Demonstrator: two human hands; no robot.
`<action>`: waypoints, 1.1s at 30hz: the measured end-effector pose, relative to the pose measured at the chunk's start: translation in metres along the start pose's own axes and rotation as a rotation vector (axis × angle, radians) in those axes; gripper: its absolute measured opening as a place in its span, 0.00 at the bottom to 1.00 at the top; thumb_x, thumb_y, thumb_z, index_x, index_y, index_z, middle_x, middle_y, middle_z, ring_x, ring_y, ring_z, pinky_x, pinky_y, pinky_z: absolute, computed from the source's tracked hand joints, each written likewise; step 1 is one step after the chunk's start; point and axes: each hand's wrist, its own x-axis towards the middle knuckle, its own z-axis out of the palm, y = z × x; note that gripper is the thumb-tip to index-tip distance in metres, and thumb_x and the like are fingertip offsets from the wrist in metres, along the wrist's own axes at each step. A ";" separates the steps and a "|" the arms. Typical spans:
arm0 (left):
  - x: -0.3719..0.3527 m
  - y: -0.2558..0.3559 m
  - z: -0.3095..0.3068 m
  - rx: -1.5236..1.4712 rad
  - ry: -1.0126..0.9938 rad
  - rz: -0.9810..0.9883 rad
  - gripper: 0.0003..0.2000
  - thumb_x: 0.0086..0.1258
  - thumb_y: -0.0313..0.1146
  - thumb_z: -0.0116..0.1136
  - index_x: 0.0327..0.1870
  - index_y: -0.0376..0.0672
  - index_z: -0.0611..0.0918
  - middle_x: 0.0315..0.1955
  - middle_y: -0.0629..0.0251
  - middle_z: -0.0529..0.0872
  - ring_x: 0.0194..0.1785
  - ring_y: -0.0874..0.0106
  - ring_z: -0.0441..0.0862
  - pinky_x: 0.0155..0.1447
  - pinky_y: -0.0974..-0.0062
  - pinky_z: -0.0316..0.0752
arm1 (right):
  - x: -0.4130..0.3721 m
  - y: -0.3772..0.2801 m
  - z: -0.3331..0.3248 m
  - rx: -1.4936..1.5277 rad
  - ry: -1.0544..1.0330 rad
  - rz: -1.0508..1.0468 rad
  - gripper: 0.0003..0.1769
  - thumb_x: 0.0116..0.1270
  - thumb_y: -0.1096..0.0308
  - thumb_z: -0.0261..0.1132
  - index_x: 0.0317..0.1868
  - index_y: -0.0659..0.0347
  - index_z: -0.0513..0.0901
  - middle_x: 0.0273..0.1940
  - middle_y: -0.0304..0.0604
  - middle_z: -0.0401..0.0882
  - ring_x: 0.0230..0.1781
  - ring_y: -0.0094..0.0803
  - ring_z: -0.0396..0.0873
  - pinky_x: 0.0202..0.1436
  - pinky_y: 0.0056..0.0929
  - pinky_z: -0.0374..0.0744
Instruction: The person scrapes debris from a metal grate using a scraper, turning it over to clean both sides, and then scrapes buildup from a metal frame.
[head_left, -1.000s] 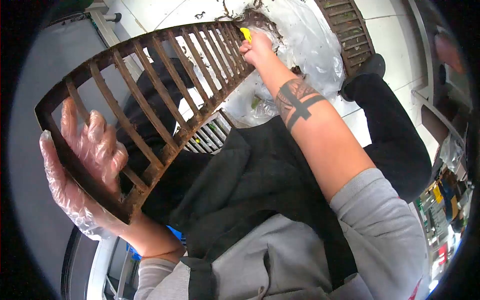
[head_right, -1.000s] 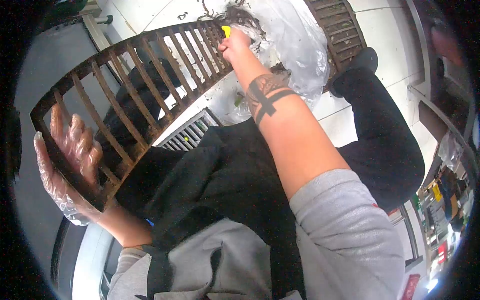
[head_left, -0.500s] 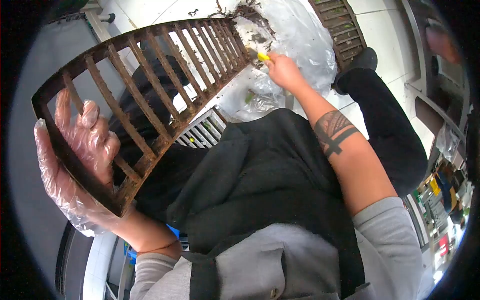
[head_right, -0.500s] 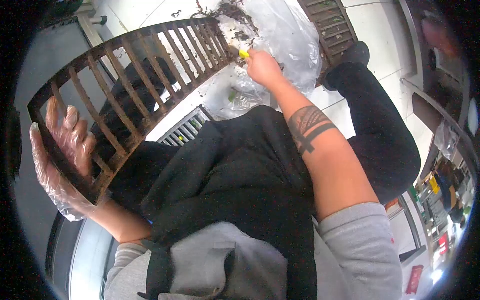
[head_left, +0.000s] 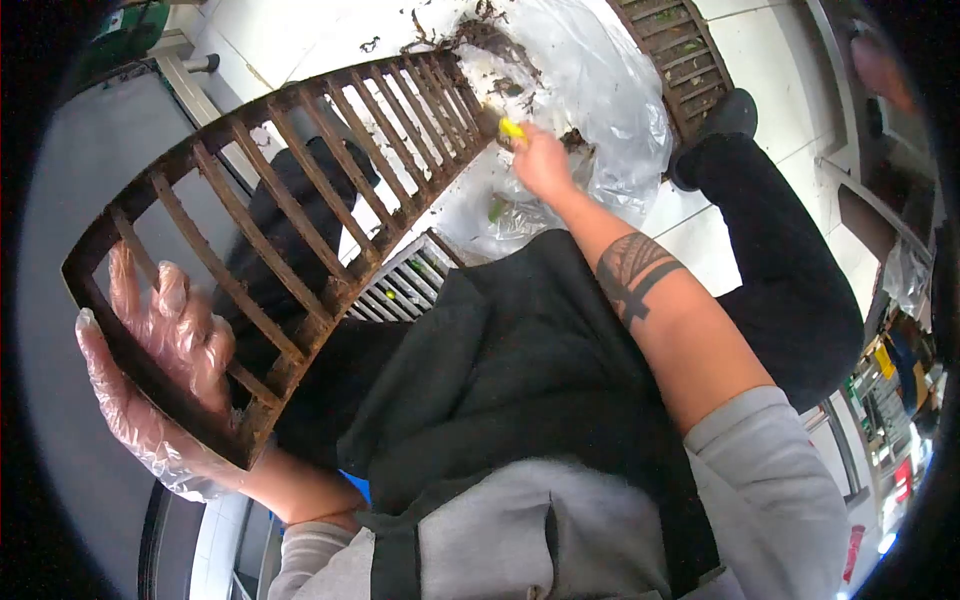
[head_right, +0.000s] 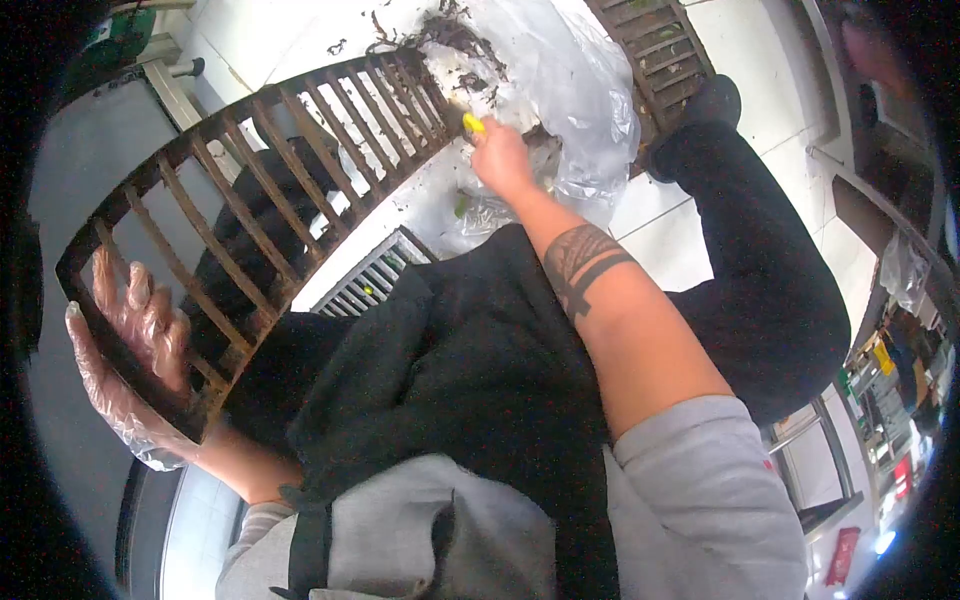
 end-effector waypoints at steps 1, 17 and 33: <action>-0.001 0.000 -0.004 0.007 -0.027 0.002 0.32 0.87 0.50 0.48 0.83 0.42 0.62 0.49 0.54 0.73 0.44 0.66 0.71 0.42 0.68 0.75 | 0.005 -0.003 -0.004 -0.010 0.021 0.077 0.20 0.75 0.66 0.63 0.63 0.64 0.82 0.48 0.68 0.86 0.51 0.66 0.84 0.56 0.58 0.81; -0.002 0.000 -0.007 -0.013 -0.075 -0.005 0.30 0.89 0.50 0.44 0.83 0.42 0.62 0.55 0.49 0.77 0.46 0.65 0.73 0.46 0.65 0.78 | 0.017 -0.020 -0.023 -0.210 -0.248 -0.100 0.13 0.69 0.66 0.62 0.47 0.65 0.88 0.44 0.66 0.89 0.48 0.60 0.88 0.54 0.57 0.85; -0.004 -0.002 0.006 0.003 0.055 0.006 0.30 0.88 0.49 0.48 0.81 0.39 0.63 0.51 0.54 0.74 0.43 0.68 0.71 0.41 0.70 0.76 | 0.042 -0.031 -0.044 -0.394 -0.166 -0.031 0.17 0.68 0.64 0.62 0.51 0.63 0.89 0.45 0.63 0.90 0.48 0.60 0.89 0.56 0.56 0.85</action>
